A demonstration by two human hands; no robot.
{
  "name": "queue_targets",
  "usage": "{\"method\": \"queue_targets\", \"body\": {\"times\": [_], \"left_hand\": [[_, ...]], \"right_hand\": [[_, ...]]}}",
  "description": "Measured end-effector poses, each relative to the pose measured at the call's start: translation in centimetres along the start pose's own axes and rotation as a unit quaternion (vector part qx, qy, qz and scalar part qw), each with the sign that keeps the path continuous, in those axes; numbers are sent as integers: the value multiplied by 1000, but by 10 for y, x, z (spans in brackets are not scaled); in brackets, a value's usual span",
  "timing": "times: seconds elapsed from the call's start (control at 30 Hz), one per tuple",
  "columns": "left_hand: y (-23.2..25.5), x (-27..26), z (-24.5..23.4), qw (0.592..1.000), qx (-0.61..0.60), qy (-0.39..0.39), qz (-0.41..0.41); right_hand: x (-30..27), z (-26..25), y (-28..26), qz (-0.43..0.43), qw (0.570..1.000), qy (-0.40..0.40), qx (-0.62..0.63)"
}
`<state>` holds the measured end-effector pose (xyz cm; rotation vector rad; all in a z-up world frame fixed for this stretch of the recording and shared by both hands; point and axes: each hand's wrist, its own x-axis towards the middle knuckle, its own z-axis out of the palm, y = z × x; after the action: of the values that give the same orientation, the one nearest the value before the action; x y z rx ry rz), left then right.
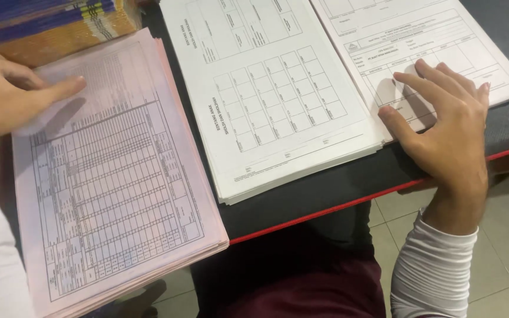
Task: Sort and review printed forms and documents on a desk
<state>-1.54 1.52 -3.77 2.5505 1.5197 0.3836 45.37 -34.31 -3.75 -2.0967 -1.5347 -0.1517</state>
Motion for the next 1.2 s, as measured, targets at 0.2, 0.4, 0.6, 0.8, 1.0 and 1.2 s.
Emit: {"method": "queue_targets", "body": {"times": [0.2,0.4,0.6,0.8,1.0,1.2], "left_hand": [[15,-3,16,997,57,40,-24],[26,-8,19,850,517,83,59],[116,-30,-1,876,106,152,446],[121,-30,4,857,131,158,473],[123,-32,2,856,146,166,468],[136,-35,-5,829,183,187,494]], "right_hand": [[2,1,2,9,1000,-3,5],[2,-3,-4,12,999,-29,-19],[2,-1,-1,14,999,-25,-16],[2,0,3,20,999,-28,-15],[0,5,5,-8,999,41,-1],[-6,4,-10,-4,992,117,45]]}}
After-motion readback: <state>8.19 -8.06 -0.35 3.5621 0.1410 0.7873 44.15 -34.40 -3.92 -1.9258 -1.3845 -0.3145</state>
